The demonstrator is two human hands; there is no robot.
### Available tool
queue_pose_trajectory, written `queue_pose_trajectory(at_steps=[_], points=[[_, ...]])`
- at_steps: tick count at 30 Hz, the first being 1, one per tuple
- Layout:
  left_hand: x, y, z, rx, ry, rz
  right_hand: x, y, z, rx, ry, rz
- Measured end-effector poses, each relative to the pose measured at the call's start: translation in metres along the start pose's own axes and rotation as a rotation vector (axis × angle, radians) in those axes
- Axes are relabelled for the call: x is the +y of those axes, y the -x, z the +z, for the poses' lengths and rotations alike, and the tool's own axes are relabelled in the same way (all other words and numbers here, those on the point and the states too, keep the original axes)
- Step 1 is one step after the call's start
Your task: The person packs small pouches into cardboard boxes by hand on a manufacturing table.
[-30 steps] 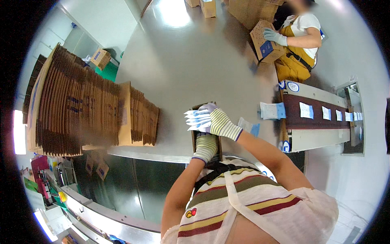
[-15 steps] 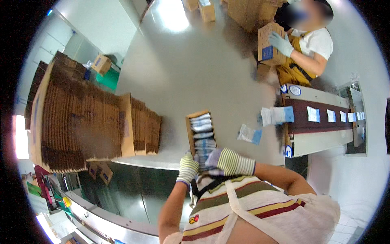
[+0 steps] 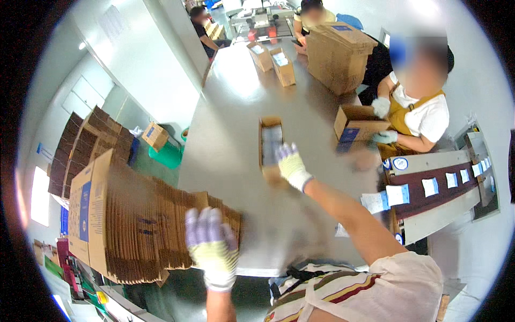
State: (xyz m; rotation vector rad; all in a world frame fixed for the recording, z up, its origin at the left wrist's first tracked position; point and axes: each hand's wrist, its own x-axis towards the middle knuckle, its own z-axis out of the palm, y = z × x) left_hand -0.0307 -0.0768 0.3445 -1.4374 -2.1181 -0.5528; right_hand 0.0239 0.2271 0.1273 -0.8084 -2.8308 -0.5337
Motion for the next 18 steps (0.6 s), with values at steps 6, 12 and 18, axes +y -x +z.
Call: queue_pose_trajectory(at_steps=[6, 12, 18], points=[[-0.045, -0.024, -0.114, 0.305, -0.906, -0.16, -0.03, -0.041, -0.117, -0.068, -0.48, -0.163], [-0.08, -0.033, -0.126, 0.196, -0.883, -0.259, -0.061, 0.139, -0.044, -0.35, -0.659, -0.357], [-0.058, -0.038, -0.15, 0.141, -1.039, -0.15, -0.028, 0.231, -0.038, -0.523, -0.758, -0.201]])
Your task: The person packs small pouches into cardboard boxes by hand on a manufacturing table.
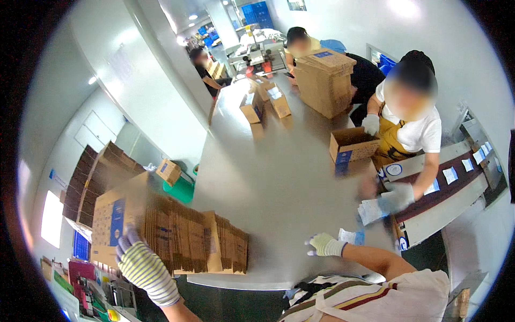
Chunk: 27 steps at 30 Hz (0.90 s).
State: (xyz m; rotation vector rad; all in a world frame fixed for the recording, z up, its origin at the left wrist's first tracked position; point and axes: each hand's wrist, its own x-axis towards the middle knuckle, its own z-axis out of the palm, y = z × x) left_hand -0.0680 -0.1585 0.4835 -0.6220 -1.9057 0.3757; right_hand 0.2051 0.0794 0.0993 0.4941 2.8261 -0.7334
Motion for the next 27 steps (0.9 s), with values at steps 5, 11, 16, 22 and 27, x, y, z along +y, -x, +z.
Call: queue_pose_trajectory(at_steps=[5, 11, 16, 22, 27], points=[[0.019, 0.009, -0.078, 0.291, 0.442, -0.218, -0.012, 0.03, -0.056, 0.053, -0.166, 0.123], [0.049, 0.064, -0.088, 0.364, 1.349, -0.414, -0.037, 0.033, -0.167, 1.135, -0.86, -0.151], [0.108, 0.121, -0.067, -0.28, 1.993, -0.282, 0.003, 0.012, -0.182, 1.225, -1.124, -0.049], [0.158, 0.194, -0.015, -0.773, 2.173, -0.382, 0.059, 0.029, -0.097, 0.85, -0.837, 0.258], [0.174, 0.277, 0.016, -0.987, 2.058, -0.755, -0.008, 0.043, -0.054, 0.66, -0.99, 0.518]])
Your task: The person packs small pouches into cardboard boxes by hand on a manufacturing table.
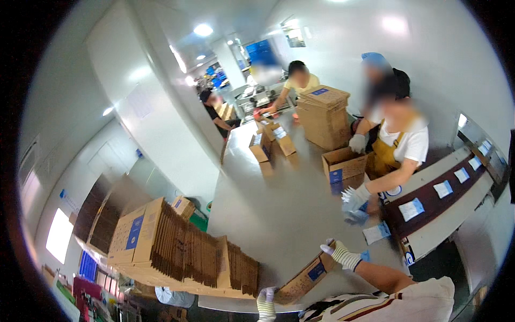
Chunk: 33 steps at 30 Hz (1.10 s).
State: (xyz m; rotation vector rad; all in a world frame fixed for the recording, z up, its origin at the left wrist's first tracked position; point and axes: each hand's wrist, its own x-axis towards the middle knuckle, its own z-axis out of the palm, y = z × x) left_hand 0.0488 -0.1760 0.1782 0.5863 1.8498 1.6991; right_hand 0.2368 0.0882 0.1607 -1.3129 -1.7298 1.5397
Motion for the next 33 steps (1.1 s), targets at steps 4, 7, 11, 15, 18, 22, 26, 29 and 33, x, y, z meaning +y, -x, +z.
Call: queue_pose_trajectory(at_steps=[4, 7, 11, 15, 18, 22, 26, 29, 33], points=[[0.001, 0.013, 0.016, 0.159, 0.045, 0.006, 0.033, -0.004, -0.001, -0.128, 0.023, -0.1], [0.026, 0.009, 0.023, 0.363, -0.041, 0.079, 0.042, -0.007, 0.006, -0.401, 0.09, -0.208], [0.034, 0.008, 0.041, 0.346, -0.407, 0.288, 0.106, -0.032, 0.018, -0.679, -0.038, -0.217], [0.023, 0.031, 0.035, -0.16, -1.24, 0.715, 0.091, -0.015, 0.015, -0.552, 0.341, -0.24], [0.009, 0.023, 0.029, -0.243, -1.427, 0.766, 0.075, -0.013, 0.019, -0.547, 0.28, -0.368], [0.032, -0.027, 0.053, -0.571, -1.527, 0.403, 0.035, -0.008, 0.005, -0.478, 0.39, -0.04], [-0.013, -0.056, 0.061, -0.526, -1.662, 0.32, 0.02, -0.005, 0.009, -0.635, 0.035, 0.104], [0.007, -0.032, 0.072, -0.641, -1.597, 0.503, 0.065, -0.015, 0.022, -0.599, -0.245, 0.144], [-0.021, -0.004, 0.123, -0.454, -1.328, 0.939, 0.209, -0.076, 0.013, -0.581, -0.915, 0.341]])
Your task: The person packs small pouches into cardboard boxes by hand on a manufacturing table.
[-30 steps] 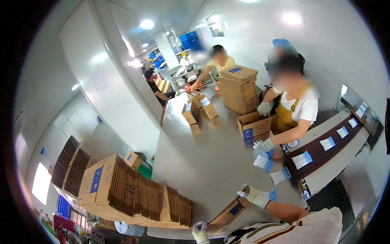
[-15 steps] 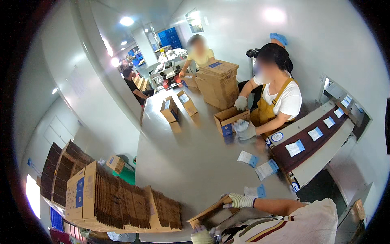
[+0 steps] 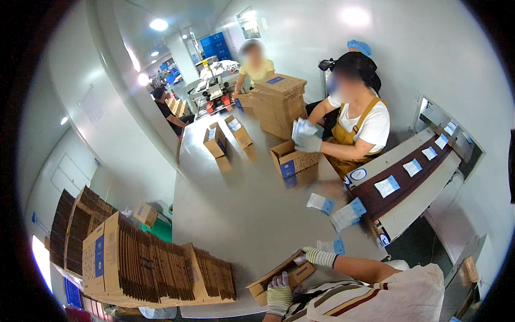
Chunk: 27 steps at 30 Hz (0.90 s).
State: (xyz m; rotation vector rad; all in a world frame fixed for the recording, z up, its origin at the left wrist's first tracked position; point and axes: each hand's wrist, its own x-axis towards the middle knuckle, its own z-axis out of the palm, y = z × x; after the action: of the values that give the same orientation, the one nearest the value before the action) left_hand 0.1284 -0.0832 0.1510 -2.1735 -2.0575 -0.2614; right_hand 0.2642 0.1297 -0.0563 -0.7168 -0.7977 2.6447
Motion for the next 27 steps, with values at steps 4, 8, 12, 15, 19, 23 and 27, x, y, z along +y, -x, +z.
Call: queue_pose_trajectory(at_steps=[4, 8, 12, 15, 19, 23, 27], points=[[-0.024, 0.0, -0.041, -0.534, 0.035, -0.184, -0.047, 0.049, 0.147, 0.148, 0.873, -0.148], [-0.05, -0.016, -0.042, -0.352, 0.247, -0.554, -0.094, 0.065, 0.168, 0.344, 0.921, -0.447], [-0.05, -0.009, -0.058, 0.371, 1.52, -0.682, -0.128, 0.102, 0.238, 0.329, 1.197, -0.635], [-0.069, 0.037, 0.032, 0.033, 1.297, -0.525, -0.133, 0.11, 0.29, 0.142, 1.619, -0.557], [-0.028, 0.088, 0.12, -0.196, 2.001, -0.866, -0.072, 0.086, 0.28, -0.178, 2.033, -0.449], [-0.055, 0.152, 0.131, -0.404, 0.819, -0.168, -0.011, 0.068, 0.253, -0.266, 2.194, -0.785], [-0.068, 0.17, 0.049, -0.183, 0.975, -0.972, -0.004, 0.056, 0.233, -0.408, 2.29, -0.884]])
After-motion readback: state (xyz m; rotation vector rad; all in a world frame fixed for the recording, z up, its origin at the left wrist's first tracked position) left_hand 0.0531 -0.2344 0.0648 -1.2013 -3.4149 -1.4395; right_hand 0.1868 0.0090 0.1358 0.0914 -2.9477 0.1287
